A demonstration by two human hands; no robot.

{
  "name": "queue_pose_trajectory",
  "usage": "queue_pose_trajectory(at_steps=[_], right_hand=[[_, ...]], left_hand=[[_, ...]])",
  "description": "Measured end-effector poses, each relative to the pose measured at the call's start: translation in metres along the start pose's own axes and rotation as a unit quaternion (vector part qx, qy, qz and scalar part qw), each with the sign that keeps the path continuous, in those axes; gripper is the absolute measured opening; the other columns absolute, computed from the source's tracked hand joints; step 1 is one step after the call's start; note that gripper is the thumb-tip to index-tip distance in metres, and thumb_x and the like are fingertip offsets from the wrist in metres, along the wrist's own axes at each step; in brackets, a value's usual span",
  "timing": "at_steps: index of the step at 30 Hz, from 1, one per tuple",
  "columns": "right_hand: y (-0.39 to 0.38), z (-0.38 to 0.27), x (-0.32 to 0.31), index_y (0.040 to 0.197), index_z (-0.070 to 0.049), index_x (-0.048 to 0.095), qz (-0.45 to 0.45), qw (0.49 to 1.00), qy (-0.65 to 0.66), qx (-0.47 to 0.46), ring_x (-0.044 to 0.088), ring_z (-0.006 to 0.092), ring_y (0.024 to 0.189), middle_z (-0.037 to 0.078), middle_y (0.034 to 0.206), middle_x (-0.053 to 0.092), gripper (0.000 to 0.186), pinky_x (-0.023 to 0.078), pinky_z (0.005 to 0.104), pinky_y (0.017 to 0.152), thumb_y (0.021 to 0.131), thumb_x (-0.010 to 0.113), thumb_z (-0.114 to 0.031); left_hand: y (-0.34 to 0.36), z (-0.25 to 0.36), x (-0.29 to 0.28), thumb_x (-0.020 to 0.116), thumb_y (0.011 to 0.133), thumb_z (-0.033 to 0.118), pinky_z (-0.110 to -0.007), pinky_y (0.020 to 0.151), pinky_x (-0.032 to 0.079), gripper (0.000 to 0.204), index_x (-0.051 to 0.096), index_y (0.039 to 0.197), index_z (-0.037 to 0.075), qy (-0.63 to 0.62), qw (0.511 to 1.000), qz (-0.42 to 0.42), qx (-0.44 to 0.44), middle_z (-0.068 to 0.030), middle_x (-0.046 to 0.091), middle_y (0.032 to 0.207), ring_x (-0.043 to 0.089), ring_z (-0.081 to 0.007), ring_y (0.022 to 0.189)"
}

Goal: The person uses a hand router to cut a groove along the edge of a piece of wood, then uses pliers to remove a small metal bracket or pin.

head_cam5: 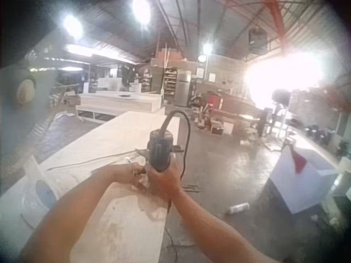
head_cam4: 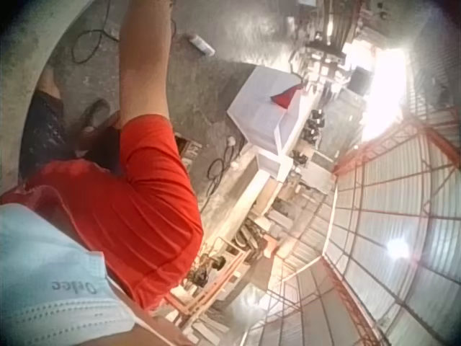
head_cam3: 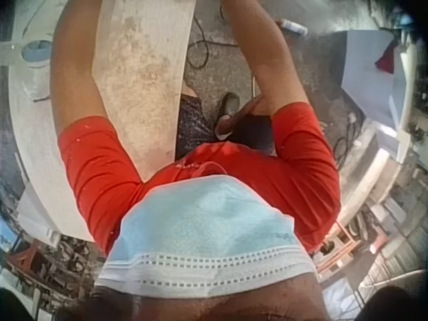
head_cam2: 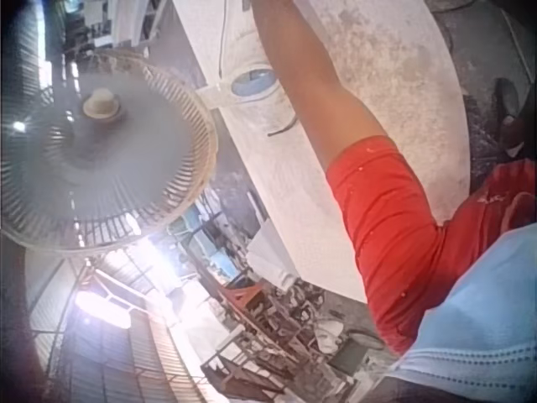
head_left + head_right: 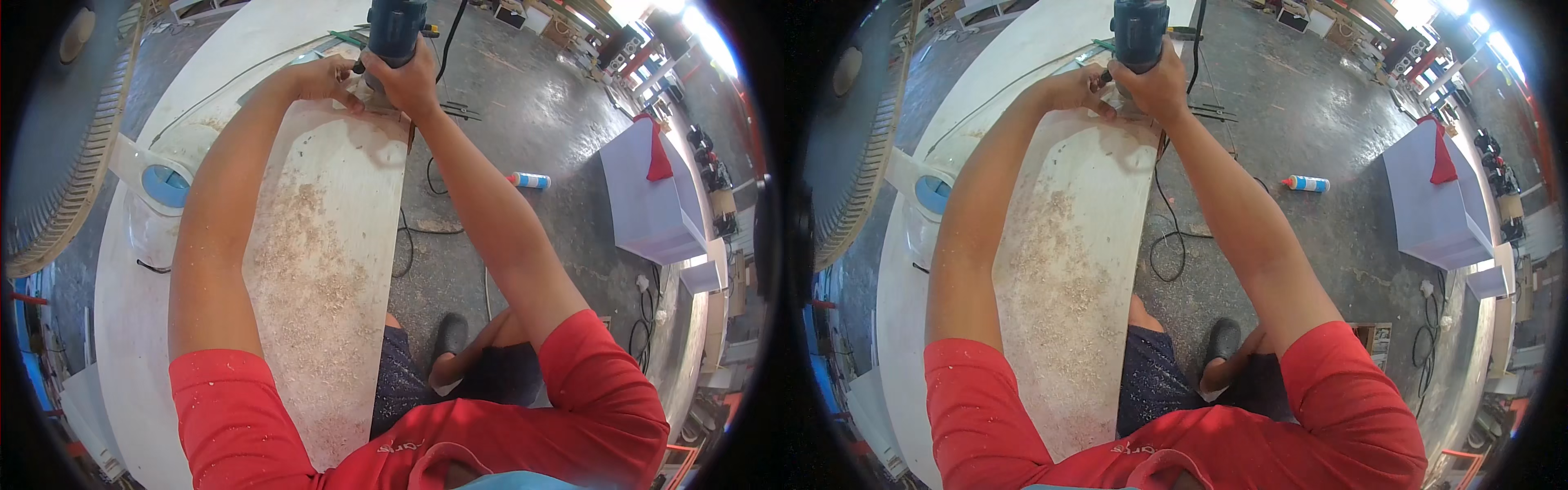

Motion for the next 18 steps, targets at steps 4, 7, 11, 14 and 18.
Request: queue_pose_trajectory(at_steps=[4, 7, 11, 14, 18], right_hand=[[-0.007, -0.009, -0.004, 0.119, -0.002, 0.064, 0.006, 1.0, -0.006, 0.015, 0.074, 0.033, 0.096, 0.018, 0.105, 0.075, 0.063, 0.057, 0.0435, 0.087, 0.074, 0.09, -0.038], [-0.01, -0.012, -0.007, 0.118, -0.001, 0.064, 0.007, 1.0, -0.009, 0.017, 0.074, 0.0318, 0.094, 0.017, 0.104, 0.075, 0.063, 0.058, 0.0431, 0.086, 0.075, 0.09, -0.038], [-0.016, -0.025, -0.002, 0.117, -0.001, 0.063, 0.002, 1.0, 0.022, 0.008, 0.074, 0.0295, 0.094, 0.016, 0.103, 0.075, 0.059, 0.058, 0.0418, 0.085, 0.076, 0.089, -0.033], [-0.02, -0.026, -0.006, 0.117, -0.001, 0.063, 0.005, 1.0, 0.002, 0.012, 0.075, 0.0283, 0.093, 0.016, 0.103, 0.075, 0.056, 0.058, 0.0408, 0.084, 0.077, 0.089, -0.031], [-0.021, -0.034, -0.005, 0.117, -0.001, 0.063, 0.004, 1.0, 0.01, 0.001, 0.074, 0.0266, 0.091, 0.014, 0.101, 0.075, 0.055, 0.058, 0.0397, 0.083, 0.078, 0.089, -0.031]], left_hand=[[-0.004, 0.003, 0.004, 0.099, 0.07, 0.044, -0.04, 0.101, 0.044, 0.089, 0.056, 0.138, 0.005, -0.035, 0.999, 0.008, 0.028, -0.0115, 0.064, 0.119, 0.056, -0.024, 0.117], [-0.02, 0.015, 0.007, 0.099, 0.068, 0.045, -0.041, 0.109, 0.043, 0.095, 0.055, 0.141, 0.005, -0.039, 0.998, 0.036, 0.028, -0.0126, 0.061, 0.127, 0.055, -0.0296, 0.127], [-0.025, -0.001, 0.008, 0.097, 0.065, 0.056, -0.045, 0.119, 0.04, 0.108, 0.053, 0.153, 0.011, -0.021, 0.998, 0.05, 0.036, -0.0161, 0.042, 0.153, 0.043, -0.0343, 0.145], [-0.029, 0.006, 0.012, 0.096, 0.063, 0.059, -0.045, 0.121, 0.038, 0.116, 0.049, 0.157, 0.01, -0.021, 0.998, 0.053, 0.024, -0.0163, 0.042, 0.154, 0.041, -0.0345, 0.147], [-0.029, 0.001, 0.015, 0.099, 0.065, 0.047, -0.042, 0.123, 0.034, 0.108, 0.05, 0.152, 0.005, 0.0, 0.997, 0.075, 0.035, -0.0125, 0.043, 0.151, 0.04, -0.0341, 0.146]])
Point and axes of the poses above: each hand's wrist, its own y-axis towards the middle knuckle, its own x-axis out of the palm, z = x × y, the point moved 3 cm from there along y, towards the middle knuckle
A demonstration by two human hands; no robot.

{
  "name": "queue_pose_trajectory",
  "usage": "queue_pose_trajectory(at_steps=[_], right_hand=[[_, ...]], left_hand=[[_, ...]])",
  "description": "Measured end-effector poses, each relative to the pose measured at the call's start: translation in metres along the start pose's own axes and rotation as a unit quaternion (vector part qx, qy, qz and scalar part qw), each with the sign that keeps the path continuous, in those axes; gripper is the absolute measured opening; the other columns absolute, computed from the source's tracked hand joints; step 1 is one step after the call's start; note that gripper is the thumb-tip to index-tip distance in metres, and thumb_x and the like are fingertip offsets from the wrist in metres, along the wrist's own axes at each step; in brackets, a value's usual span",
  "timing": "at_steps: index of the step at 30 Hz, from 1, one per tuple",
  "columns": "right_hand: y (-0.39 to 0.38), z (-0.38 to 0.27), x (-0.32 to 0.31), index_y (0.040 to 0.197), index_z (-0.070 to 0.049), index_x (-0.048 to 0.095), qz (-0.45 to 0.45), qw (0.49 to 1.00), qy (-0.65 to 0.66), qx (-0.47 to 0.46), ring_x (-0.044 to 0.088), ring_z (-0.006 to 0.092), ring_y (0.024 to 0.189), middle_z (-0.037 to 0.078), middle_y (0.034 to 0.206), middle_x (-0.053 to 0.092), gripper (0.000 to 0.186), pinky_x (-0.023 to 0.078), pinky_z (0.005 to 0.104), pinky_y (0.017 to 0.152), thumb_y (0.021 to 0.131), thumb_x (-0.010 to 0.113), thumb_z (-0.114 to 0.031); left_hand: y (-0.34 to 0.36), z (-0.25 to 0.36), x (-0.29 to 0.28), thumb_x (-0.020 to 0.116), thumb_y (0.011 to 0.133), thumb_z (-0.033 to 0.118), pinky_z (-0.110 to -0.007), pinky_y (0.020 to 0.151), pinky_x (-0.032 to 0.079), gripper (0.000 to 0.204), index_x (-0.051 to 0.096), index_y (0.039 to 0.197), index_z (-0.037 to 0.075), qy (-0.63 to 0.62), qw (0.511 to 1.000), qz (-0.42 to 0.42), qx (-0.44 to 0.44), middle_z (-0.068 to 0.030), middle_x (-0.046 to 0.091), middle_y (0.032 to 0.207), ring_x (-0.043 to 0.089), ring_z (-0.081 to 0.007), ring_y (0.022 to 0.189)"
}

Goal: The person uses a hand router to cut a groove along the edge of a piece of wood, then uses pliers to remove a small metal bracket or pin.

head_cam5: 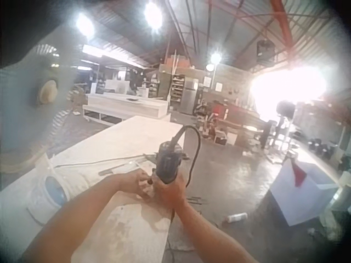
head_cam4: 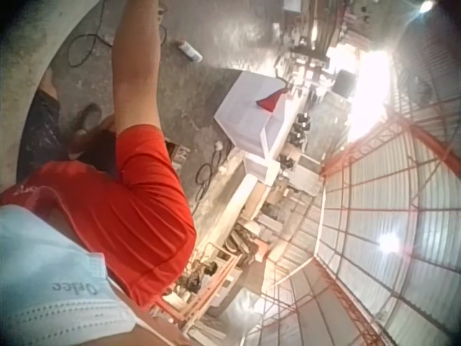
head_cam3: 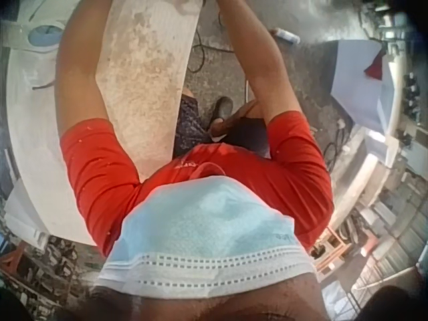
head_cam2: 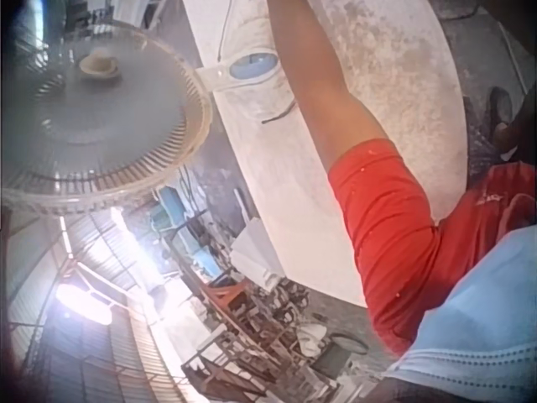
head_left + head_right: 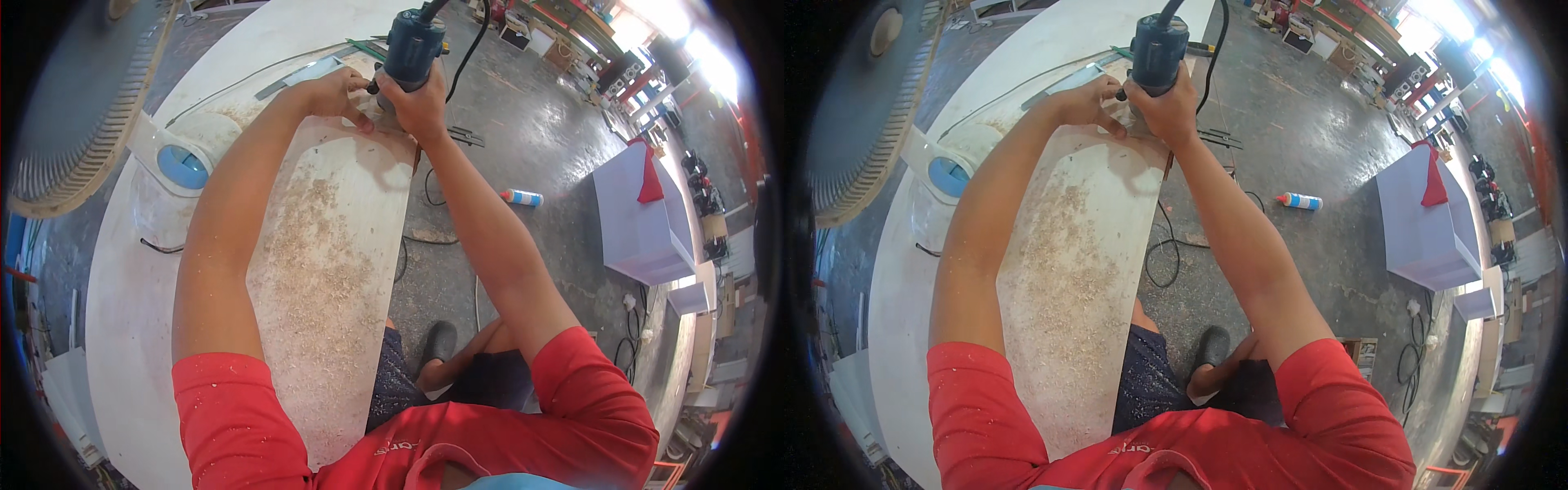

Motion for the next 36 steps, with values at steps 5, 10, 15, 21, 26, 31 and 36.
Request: queue_pose_trajectory(at_steps=[5, 10, 15, 21, 26, 31, 36], right_hand=[[-0.003, -0.007, 0.0, 0.116, 0.0, 0.063, 0.001, 1.0, 0.022, 0.008, 0.073, 0.0242, 0.089, 0.013, 0.099, 0.075, 0.054, 0.058, 0.0383, 0.082, 0.078, 0.089, -0.028], [-0.003, -0.009, 0.001, 0.117, 0.0, 0.063, 0.004, 1.0, 0.028, -0.008, 0.073, 0.0245, 0.089, 0.013, 0.1, 0.074, 0.054, 0.058, 0.0383, 0.082, 0.079, 0.089, -0.028], [-0.004, -0.006, -0.002, 0.118, 0.0, 0.062, 0.003, 1.0, 0.021, -0.01, 0.073, 0.0247, 0.089, 0.013, 0.1, 0.075, 0.056, 0.058, 0.0383, 0.082, 0.078, 0.089, -0.029], [-0.004, -0.006, -0.001, 0.116, 0.0, 0.063, 0.003, 1.0, 0.029, -0.011, 0.074, 0.0257, 0.087, 0.014, 0.097, 0.075, 0.055, 0.058, 0.0388, 0.081, 0.077, 0.089, -0.029], [-0.005, -0.007, -0.002, 0.115, 0.001, 0.063, 0.013, 1.0, -0.003, -0.004, 0.075, 0.0277, 0.087, 0.015, 0.098, 0.075, 0.055, 0.059, 0.0402, 0.081, 0.077, 0.089, -0.028], [-0.006, -0.006, -0.001, 0.115, 0.001, 0.062, 0.012, 1.0, 0.008, -0.005, 0.075, 0.0279, 0.088, 0.015, 0.099, 0.075, 0.055, 0.059, 0.0403, 0.081, 0.077, 0.089, -0.029], [-0.006, -0.009, -0.001, 0.116, 0.0, 0.062, 0.01, 1.0, 0.016, -0.008, 0.074, 0.0276, 0.089, 0.015, 0.1, 0.075, 0.055, 0.058, 0.0402, 0.082, 0.077, 0.089, -0.029]], left_hand=[[-0.003, -0.003, 0.003, 0.098, 0.066, 0.051, -0.043, 0.122, 0.034, 0.106, 0.054, 0.152, 0.007, -0.021, 0.999, -0.001, -0.032, -0.0143, 0.04, 0.153, 0.036, -0.0338, 0.148], [0.003, -0.011, 0.004, 0.097, 0.063, 0.054, -0.044, 0.122, 0.037, 0.113, 0.05, 0.156, 0.011, 0.023, 1.0, -0.001, -0.016, -0.012, 0.039, 0.157, 0.039, -0.033, 0.149], [-0.001, -0.003, 0.005, 0.098, 0.065, 0.051, -0.043, 0.123, 0.035, 0.109, 0.052, 0.153, 0.007, 0.006, 1.0, 0.001, -0.02, -0.0152, 0.04, 0.153, 0.037, -0.0343, 0.148], [-0.001, -0.007, 0.004, 0.098, 0.066, 0.052, -0.043, 0.124, 0.034, 0.109, 0.051, 0.154, 0.007, -0.001, 1.0, 0.001, -0.007, -0.016, 0.037, 0.155, 0.037, -0.0348, 0.149], [0.001, -0.007, 0.005, 0.097, 0.066, 0.053, -0.043, 0.124, 0.035, 0.108, 0.052, 0.154, 0.008, 0.013, 1.0, -0.002, 0.0, -0.0159, 0.036, 0.157, 0.036, -0.0357, 0.149], [-0.001, -0.006, 0.005, 0.096, 0.067, 0.055, -0.044, 0.124, 0.034, 0.109, 0.051, 0.154, 0.008, 0.023, 1.0, -0.003, 0.002, -0.0157, 0.038, 0.157, 0.035, -0.0353, 0.149], [-0.003, -0.004, 0.003, 0.095, 0.068, 0.056, -0.044, 0.124, 0.034, 0.111, 0.049, 0.157, 0.008, 0.021, 1.0, -0.007, -0.005, -0.0154, 0.039, 0.158, 0.034, -0.0352, 0.15]])
Point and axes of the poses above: each hand's wrist, its own y-axis towards the middle knuckle, its own x-axis out of the palm, z = x × y, the point moved 3 cm from there along y, towards the middle knuckle
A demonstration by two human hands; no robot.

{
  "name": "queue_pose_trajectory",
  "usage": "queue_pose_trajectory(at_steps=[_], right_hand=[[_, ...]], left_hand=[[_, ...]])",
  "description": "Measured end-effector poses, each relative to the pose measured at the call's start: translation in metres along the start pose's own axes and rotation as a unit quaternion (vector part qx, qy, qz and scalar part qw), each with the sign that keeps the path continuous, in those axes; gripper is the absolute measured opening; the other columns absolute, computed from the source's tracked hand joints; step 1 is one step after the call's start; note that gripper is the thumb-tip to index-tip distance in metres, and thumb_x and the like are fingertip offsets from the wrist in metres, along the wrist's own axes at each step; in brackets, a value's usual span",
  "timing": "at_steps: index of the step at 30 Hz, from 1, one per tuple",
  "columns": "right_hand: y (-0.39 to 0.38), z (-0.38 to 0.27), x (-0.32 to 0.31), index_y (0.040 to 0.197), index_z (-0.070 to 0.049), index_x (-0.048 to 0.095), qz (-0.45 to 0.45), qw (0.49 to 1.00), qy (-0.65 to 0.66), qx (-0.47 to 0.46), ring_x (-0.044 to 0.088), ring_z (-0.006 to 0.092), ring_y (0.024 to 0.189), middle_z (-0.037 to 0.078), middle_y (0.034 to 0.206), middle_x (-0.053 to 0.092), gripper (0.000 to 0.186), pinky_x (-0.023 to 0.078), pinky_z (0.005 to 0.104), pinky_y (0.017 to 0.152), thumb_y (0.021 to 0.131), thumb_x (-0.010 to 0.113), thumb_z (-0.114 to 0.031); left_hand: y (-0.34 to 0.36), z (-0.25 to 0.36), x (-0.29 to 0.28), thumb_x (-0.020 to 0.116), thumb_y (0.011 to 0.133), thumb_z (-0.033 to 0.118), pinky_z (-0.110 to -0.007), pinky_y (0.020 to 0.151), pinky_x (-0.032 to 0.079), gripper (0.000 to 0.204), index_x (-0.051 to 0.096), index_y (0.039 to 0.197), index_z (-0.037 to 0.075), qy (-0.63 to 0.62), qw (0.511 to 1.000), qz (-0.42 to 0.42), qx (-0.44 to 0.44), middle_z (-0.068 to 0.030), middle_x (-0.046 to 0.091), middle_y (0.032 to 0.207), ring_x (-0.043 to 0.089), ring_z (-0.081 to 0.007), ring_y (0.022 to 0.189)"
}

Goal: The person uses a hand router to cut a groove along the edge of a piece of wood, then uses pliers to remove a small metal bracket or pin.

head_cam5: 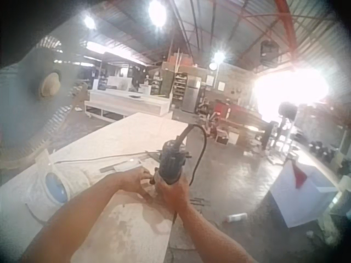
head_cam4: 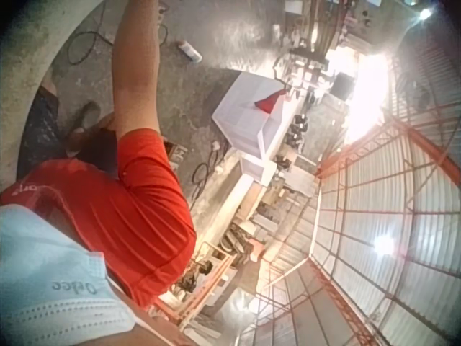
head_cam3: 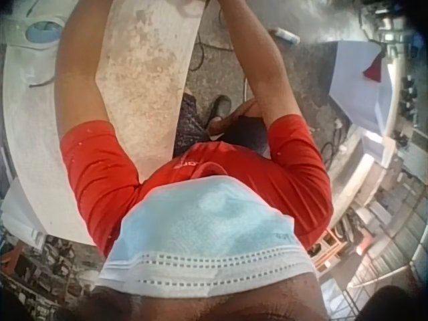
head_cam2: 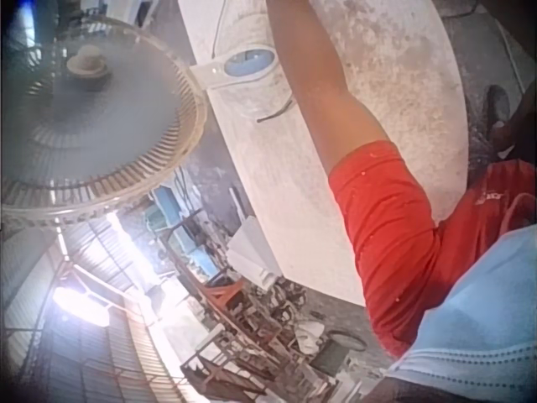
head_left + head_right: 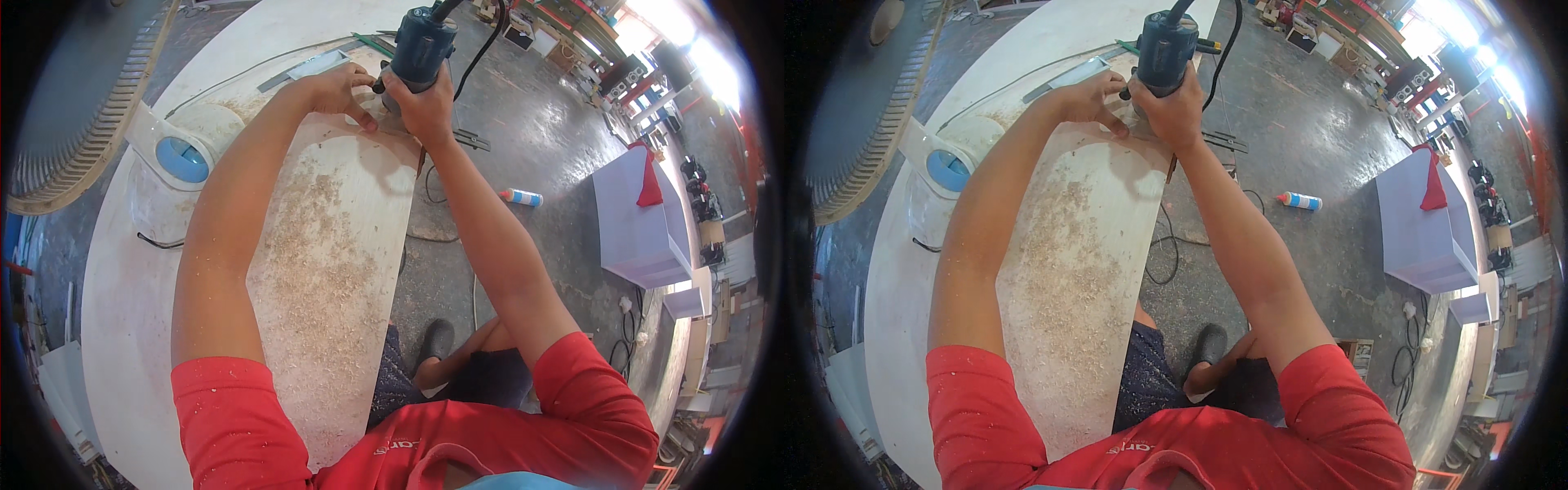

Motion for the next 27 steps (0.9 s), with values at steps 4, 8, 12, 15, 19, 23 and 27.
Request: queue_pose_trajectory(at_steps=[4, 8, 12, 15, 19, 23, 27], right_hand=[[-0.001, -0.002, 0.0, 0.116, -0.001, 0.063, -0.005, 1.0, -0.007, 0.015, 0.074, 0.0274, 0.09, 0.014, 0.101, 0.075, 0.055, 0.058, 0.0403, 0.082, 0.078, 0.089, -0.029], [-0.001, -0.002, -0.001, 0.116, -0.001, 0.063, -0.003, 0.999, -0.036, 0.005, 0.074, 0.0272, 0.089, 0.014, 0.101, 0.075, 0.053, 0.058, 0.0403, 0.082, 0.078, 0.089, -0.028], [-0.002, -0.002, 0.0, 0.116, -0.001, 0.063, -0.008, 1.0, -0.019, 0.012, 0.074, 0.0273, 0.089, 0.014, 0.101, 0.075, 0.053, 0.058, 0.0402, 0.082, 0.078, 0.089, -0.028], [-0.002, -0.001, 0.001, 0.116, -0.001, 0.063, -0.004, 1.0, -0.005, 0.008, 0.074, 0.0271, 0.089, 0.014, 0.101, 0.075, 0.053, 0.058, 0.04, 0.082, 0.078, 0.089, -0.027], [-0.003, -0.001, -0.001, 0.117, 0.0, 0.063, -0.002, 1.0, -0.013, 0.006, 0.074, 0.0266, 0.089, 0.014, 0.101, 0.075, 0.054, 0.058, 0.0398, 0.082, 0.078, 0.089, -0.028], [-0.003, -0.004, 0.002, 0.117, 0.0, 0.063, 0.0, 1.0, -0.01, 0.011, 0.075, 0.0264, 0.089, 0.014, 0.1, 0.075, 0.055, 0.058, 0.0398, 0.082, 0.078, 0.089, -0.027], [-0.003, -0.001, 0.0, 0.117, 0.0, 0.063, 0.0, 1.0, 0.0, 0.011, 0.075, 0.0262, 0.088, 0.014, 0.099, 0.075, 0.055, 0.059, 0.0396, 0.082, 0.078, 0.089, -0.028]], left_hand=[[0.0, -0.002, 0.0, 0.096, 0.067, 0.055, -0.044, 0.125, 0.033, 0.113, 0.047, 0.157, 0.007, -0.003, 1.0, 0.001, 0.001, -0.0147, 0.038, 0.158, 0.033, -0.0344, 0.152], [-0.001, 0.0, 0.001, 0.097, 0.066, 0.055, -0.043, 0.125, 0.033, 0.115, 0.047, 0.157, 0.005, -0.015, 1.0, 0.005, -0.009, -0.0146, 0.038, 0.158, 0.033, -0.0341, 0.152], [-0.003, 0.003, -0.001, 0.099, 0.064, 0.052, -0.043, 0.125, 0.033, 0.119, 0.044, 0.158, 0.002, -0.012, 1.0, -0.003, -0.014, -0.0151, 0.038, 0.158, 0.035, -0.0348, 0.151], [-0.002, 0.0, -0.001, 0.099, 0.064, 0.052, -0.043, 0.124, 0.034, 0.121, 0.044, 0.158, 0.001, -0.011, 1.0, -0.001, -0.016, -0.0155, 0.038, 0.158, 0.035, -0.0352, 0.151], [-0.002, 0.001, 0.0, 0.098, 0.064, 0.055, -0.043, 0.124, 0.035, 0.118, 0.046, 0.156, 0.002, -0.038, 0.999, -0.002, -0.017, -0.0157, 0.038, 0.157, 0.036, -0.0351, 0.15], [0.004, -0.009, 0.0, 0.097, 0.058, 0.06, -0.046, 0.124, 0.036, 0.123, 0.047, 0.16, 0.012, 0.0, 1.0, 0.001, -0.009, -0.0104, 0.035, 0.164, 0.037, -0.0333, 0.152], [0.006, -0.007, 0.002, 0.097, 0.058, 0.061, -0.046, 0.125, 0.036, 0.124, 0.047, 0.16, 0.011, -0.003, 1.0, 0.0, -0.009, -0.0114, 0.035, 0.164, 0.036, -0.033, 0.153]])
Point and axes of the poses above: each hand's wrist, its own y-axis towards the middle knuckle, its own x-axis out of the palm, z = x × y, the point moved 3 cm from there along y, towards the middle knuckle
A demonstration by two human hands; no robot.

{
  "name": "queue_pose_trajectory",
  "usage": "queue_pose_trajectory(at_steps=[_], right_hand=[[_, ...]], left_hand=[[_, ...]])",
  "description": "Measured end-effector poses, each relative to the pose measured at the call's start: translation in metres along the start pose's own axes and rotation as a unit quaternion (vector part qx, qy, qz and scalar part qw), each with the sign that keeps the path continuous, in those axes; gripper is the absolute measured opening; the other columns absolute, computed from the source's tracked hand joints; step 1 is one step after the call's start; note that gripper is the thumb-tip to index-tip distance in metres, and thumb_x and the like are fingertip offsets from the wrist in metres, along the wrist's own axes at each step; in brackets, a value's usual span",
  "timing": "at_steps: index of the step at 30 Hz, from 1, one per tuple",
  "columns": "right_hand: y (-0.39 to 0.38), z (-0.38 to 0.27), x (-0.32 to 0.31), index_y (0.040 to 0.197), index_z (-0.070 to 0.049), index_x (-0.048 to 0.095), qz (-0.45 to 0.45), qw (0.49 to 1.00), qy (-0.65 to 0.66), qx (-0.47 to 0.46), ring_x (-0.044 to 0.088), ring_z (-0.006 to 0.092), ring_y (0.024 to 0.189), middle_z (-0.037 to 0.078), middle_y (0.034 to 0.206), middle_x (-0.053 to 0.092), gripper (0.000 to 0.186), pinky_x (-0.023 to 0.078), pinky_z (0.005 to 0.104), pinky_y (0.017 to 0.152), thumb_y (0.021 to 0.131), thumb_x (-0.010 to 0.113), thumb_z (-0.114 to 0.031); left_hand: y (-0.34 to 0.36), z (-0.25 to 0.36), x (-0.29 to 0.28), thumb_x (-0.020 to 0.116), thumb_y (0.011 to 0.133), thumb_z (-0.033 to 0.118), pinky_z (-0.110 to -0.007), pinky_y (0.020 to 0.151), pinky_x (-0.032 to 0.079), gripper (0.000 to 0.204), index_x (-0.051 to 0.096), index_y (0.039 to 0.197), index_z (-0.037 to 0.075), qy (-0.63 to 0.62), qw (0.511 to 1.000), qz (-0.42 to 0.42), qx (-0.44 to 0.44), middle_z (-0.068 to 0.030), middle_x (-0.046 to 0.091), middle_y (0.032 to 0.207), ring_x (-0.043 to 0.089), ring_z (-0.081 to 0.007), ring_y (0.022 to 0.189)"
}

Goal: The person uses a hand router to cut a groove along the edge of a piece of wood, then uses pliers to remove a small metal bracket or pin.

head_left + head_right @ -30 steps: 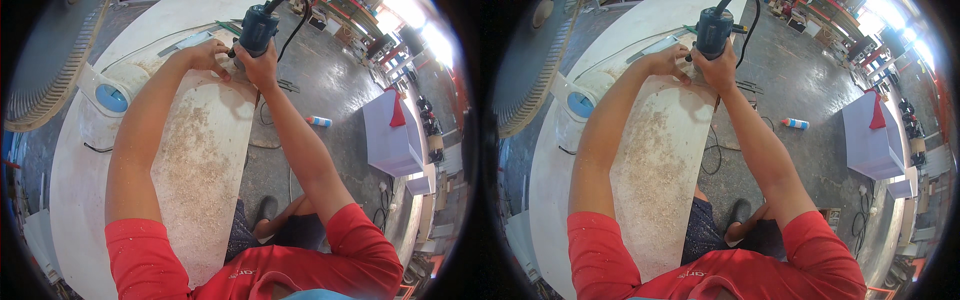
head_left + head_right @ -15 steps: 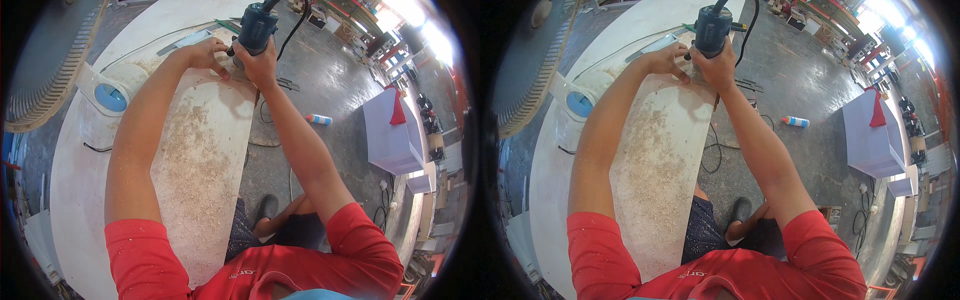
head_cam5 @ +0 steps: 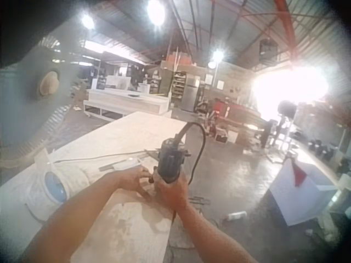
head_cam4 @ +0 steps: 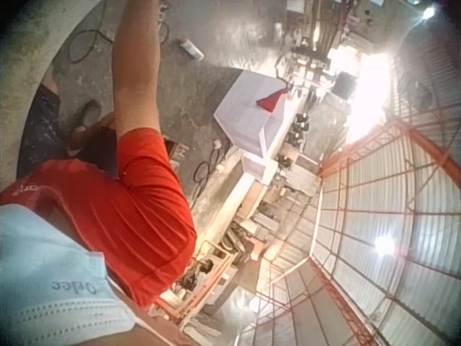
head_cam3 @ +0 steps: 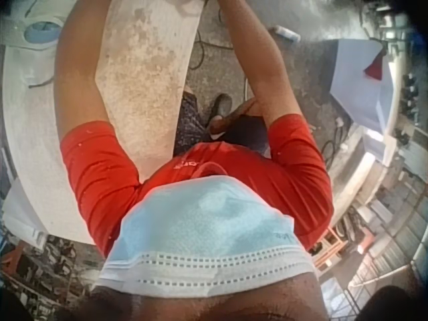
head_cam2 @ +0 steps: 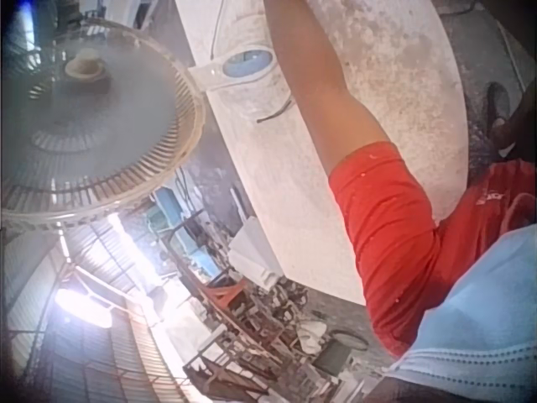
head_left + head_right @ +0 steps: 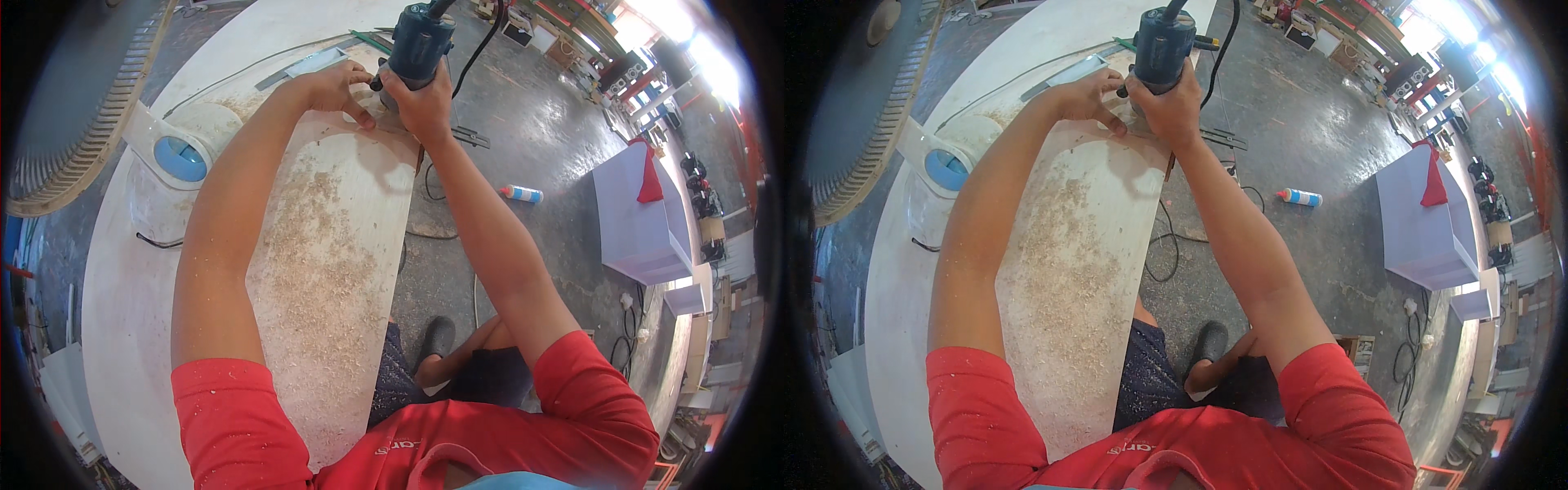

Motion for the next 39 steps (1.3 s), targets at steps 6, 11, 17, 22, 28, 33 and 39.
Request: queue_pose_trajectory(at_steps=[6, 11, 17, 22, 28, 33, 39], right_hand=[[0.0, -0.003, 0.0, 0.116, 0.0, 0.062, 0.003, 1.0, -0.022, -0.01, 0.075, 0.0268, 0.087, 0.014, 0.099, 0.075, 0.054, 0.059, 0.0398, 0.081, 0.078, 0.089, -0.029], [0.0, 0.001, 0.0, 0.114, 0.001, 0.063, 0.008, 0.999, -0.035, -0.028, 0.075, 0.0279, 0.087, 0.015, 0.098, 0.075, 0.054, 0.059, 0.0406, 0.08, 0.077, 0.089, -0.029], [0.006, 0.009, 0.004, 0.115, 0.001, 0.063, 0.007, 0.999, -0.031, -0.028, 0.076, 0.0304, 0.088, 0.016, 0.098, 0.076, 0.055, 0.059, 0.0425, 0.08, 0.077, 0.088, -0.03], [0.02, 0.029, 0.002, 0.116, 0.0, 0.063, 0.013, 0.999, -0.037, -0.02, 0.076, 0.0329, 0.089, 0.017, 0.099, 0.076, 0.059, 0.059, 0.0437, 0.082, 0.076, 0.088, -0.034], [0.034, 0.042, 0.006, 0.119, -0.001, 0.061, 0.005, 0.999, -0.053, -0.004, 0.076, 0.0353, 0.093, 0.019, 0.102, 0.076, 0.063, 0.059, 0.0446, 0.085, 0.076, 0.088, -0.037], [0.047, 0.061, 0.003, 0.119, -0.001, 0.061, 0.006, 0.999, -0.052, 0.001, 0.076, 0.0356, 0.094, 0.019, 0.103, 0.075, 0.064, 0.06, 0.0446, 0.086, 0.075, 0.089, -0.039], [0.055, 0.068, 0.006, 0.12, -0.001, 0.062, 0.011, 0.999, -0.037, -0.014, 0.076, 0.0352, 0.096, 0.02, 0.103, 0.075, 0.065, 0.059, 0.0447, 0.087, 0.075, 0.089, -0.039]], left_hand=[[-0.002, -0.002, 0.0, 0.097, 0.058, 0.062, -0.046, 0.125, 0.036, 0.123, 0.048, 0.159, 0.012, -0.006, 1.0, 0.002, 0.001, -0.0113, 0.034, 0.165, 0.036, -0.0331, 0.153], [-0.002, -0.001, 0.0, 0.097, 0.062, 0.059, -0.045, 0.123, 0.038, 0.116, 0.05, 0.157, 0.012, -0.001, 1.0, -0.003, 0.023, -0.0114, 0.036, 0.164, 0.038, -0.0326, 0.152], [0.006, -0.006, -0.003, 0.098, 0.062, 0.057, -0.042, 0.121, 0.04, 0.119, 0.047, 0.157, 0.006, -0.005, 1.0, -0.015, 0.002, -0.0123, 0.043, 0.16, 0.044, -0.0318, 0.148], [0.015, 0.006, -0.014, 0.097, 0.067, 0.054, -0.041, 0.115, 0.043, 0.104, 0.055, 0.146, 0.002, -0.014, 1.0, -0.006, -0.02, -0.0162, 0.058, 0.142, 0.054, -0.0327, 0.136], [0.032, 0.013, -0.027, 0.094, 0.072, 0.053, -0.039, 0.091, 0.048, 0.074, 0.066, 0.116, 0.002, 0.036, 0.998, -0.055, -0.018, -0.0111, 0.067, 0.107, 0.062, -0.0253, 0.103], [0.04, 0.025, -0.031, 0.093, 0.073, 0.052, -0.038, 0.08, 0.046, 0.063, 0.068, 0.105, 0.004, 0.022, 0.995, -0.076, -0.059, -0.0059, 0.065, 0.091, 0.059, -0.0201, 0.087], [0.048, 0.016, -0.031, 0.092, 0.075, 0.047, -0.037, 0.074, 0.045, 0.058, 0.068, 0.104, 0.003, -0.018, 0.998, -0.048, -0.046, -0.0051, 0.065, 0.088, 0.059, -0.0203, 0.081]])
Point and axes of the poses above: each hand's wrist, its own y-axis towards the middle knuckle, its own x-axis out of the palm, z = x × y, the point moved 3 cm from there along y, towards the middle knuckle
